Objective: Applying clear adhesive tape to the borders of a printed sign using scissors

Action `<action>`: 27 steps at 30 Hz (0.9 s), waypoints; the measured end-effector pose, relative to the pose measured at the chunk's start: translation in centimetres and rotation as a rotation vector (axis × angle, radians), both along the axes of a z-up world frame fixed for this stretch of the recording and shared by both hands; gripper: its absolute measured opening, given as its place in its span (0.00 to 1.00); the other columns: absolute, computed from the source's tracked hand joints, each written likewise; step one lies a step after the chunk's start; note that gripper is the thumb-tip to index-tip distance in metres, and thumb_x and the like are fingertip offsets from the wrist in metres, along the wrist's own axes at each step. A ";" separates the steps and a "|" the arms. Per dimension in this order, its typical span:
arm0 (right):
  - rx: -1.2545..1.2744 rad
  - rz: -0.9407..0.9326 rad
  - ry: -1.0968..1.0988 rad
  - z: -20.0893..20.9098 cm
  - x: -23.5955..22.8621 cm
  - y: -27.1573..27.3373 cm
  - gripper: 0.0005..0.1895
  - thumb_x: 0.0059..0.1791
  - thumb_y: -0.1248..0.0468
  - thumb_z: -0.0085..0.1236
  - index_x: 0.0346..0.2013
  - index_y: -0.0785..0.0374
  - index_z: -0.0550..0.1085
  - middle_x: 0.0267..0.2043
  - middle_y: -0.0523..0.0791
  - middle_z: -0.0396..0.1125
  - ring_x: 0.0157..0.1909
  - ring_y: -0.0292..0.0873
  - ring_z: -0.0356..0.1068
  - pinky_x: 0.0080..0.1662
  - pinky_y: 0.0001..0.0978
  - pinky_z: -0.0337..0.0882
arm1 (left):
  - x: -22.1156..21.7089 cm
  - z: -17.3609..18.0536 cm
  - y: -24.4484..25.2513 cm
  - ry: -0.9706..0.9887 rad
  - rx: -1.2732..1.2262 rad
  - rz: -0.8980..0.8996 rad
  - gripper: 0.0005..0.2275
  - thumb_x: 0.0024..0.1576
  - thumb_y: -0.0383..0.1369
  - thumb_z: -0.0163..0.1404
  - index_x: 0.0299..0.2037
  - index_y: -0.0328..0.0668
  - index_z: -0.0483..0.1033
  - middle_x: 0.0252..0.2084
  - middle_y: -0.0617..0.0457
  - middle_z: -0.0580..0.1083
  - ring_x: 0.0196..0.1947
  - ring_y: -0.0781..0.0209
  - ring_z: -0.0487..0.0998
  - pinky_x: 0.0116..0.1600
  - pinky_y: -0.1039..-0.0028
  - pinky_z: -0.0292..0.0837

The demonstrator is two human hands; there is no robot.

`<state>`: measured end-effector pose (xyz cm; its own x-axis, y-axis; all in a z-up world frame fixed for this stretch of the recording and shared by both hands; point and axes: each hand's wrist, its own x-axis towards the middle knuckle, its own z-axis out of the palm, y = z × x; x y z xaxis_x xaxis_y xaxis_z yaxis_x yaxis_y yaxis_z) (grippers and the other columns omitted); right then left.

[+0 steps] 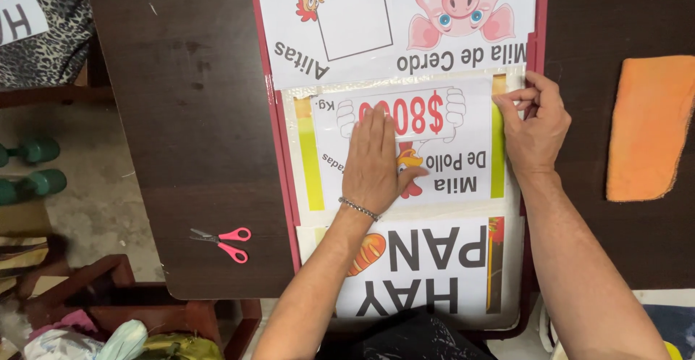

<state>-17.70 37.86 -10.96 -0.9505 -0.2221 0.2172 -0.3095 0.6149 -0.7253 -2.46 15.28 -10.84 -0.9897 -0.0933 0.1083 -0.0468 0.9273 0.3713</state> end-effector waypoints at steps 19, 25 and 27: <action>0.008 0.010 0.031 0.1 0.0 0.0 0.23 0.53 0.73 0.74 0.58 0.73 0.71 0.39 0.46 0.74 0.35 0.40 0.67 0.40 0.30 0.67 | -2.0 0.2 -2.0 -0.112 -0.251 0.186 0.56 0.44 0.81 0.39 0.76 0.49 0.56 0.79 0.39 0.47 0.79 0.35 0.42 0.75 0.32 0.45; 0.005 0.007 0.026 0.1 0.0 -0.1 0.24 0.53 0.73 0.74 0.59 0.72 0.70 0.39 0.44 0.74 0.35 0.39 0.65 0.41 0.29 0.66 | -1.3 -0.2 -4.5 -0.076 -0.266 0.225 0.56 0.44 0.83 0.37 0.76 0.50 0.58 0.79 0.39 0.44 0.79 0.32 0.40 0.75 0.30 0.41; -0.007 0.003 0.002 0.3 0.0 -0.1 0.25 0.52 0.73 0.74 0.60 0.72 0.70 0.39 0.45 0.74 0.35 0.38 0.65 0.41 0.28 0.66 | -1.0 0.0 -5.3 -0.144 -0.294 0.232 0.54 0.48 0.81 0.32 0.78 0.50 0.54 0.79 0.38 0.41 0.78 0.30 0.38 0.74 0.29 0.39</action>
